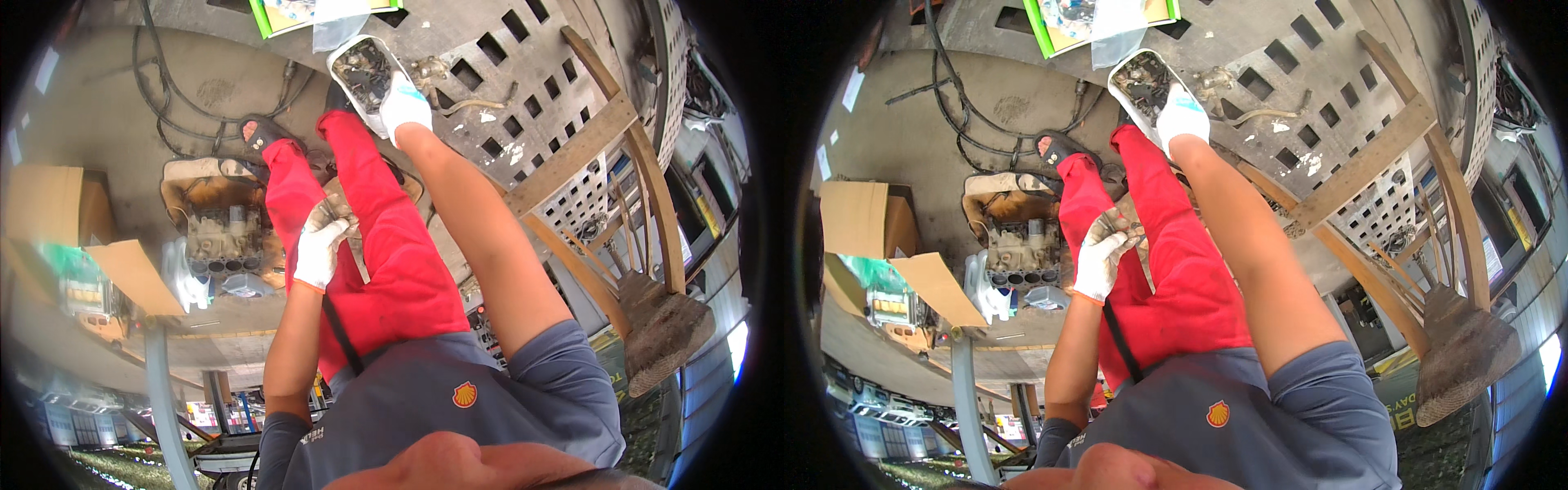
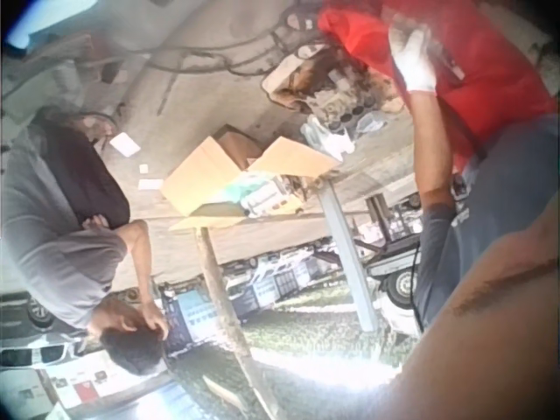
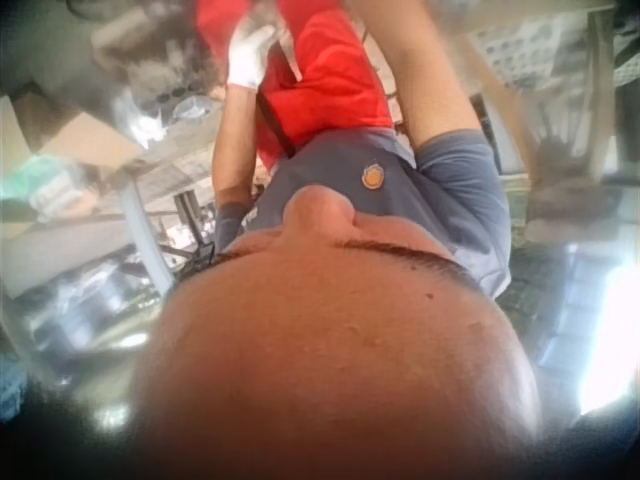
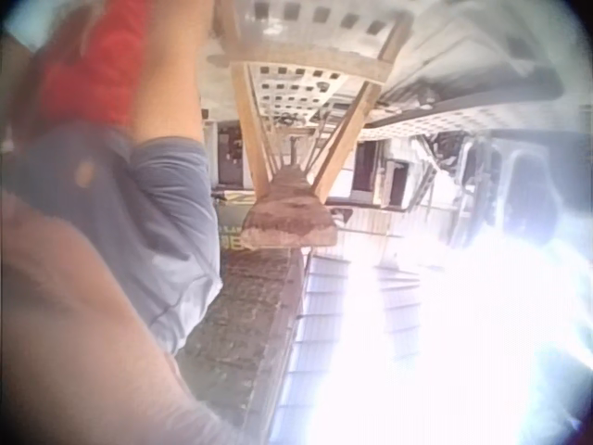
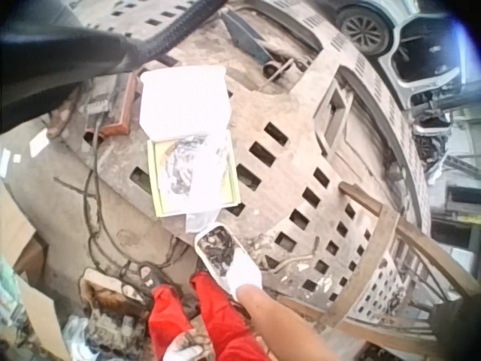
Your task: The person is cleaning engine parts using a cloth and a container of small metal pieces. They wipe the parts and handle the metal pieces, organizing them in a container.
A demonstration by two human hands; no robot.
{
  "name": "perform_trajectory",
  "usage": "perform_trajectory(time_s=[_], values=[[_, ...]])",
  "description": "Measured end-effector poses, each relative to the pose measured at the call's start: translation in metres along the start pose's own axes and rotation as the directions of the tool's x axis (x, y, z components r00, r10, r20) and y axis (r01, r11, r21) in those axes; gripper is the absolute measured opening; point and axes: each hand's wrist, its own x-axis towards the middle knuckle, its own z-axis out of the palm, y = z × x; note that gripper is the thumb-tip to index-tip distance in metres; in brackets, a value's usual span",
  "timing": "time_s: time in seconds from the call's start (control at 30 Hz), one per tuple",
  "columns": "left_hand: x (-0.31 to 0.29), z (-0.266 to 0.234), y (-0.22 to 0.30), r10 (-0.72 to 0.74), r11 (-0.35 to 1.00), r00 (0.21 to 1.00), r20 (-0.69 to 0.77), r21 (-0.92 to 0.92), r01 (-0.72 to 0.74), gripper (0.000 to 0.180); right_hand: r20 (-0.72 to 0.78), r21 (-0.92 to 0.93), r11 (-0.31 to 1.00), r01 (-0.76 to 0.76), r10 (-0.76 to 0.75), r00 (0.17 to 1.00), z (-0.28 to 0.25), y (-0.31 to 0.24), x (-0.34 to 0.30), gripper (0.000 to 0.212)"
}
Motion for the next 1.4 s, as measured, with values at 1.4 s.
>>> perform_trajectory(time_s=[1.4], values=[[0.019,0.080,0.010,-0.225,0.972,0.961,0.162,-0.023,0.232,0.056,0.360,0.832,-0.438,-0.340,-0.039,0.932,0.010,0.096,-0.205,0.043]])
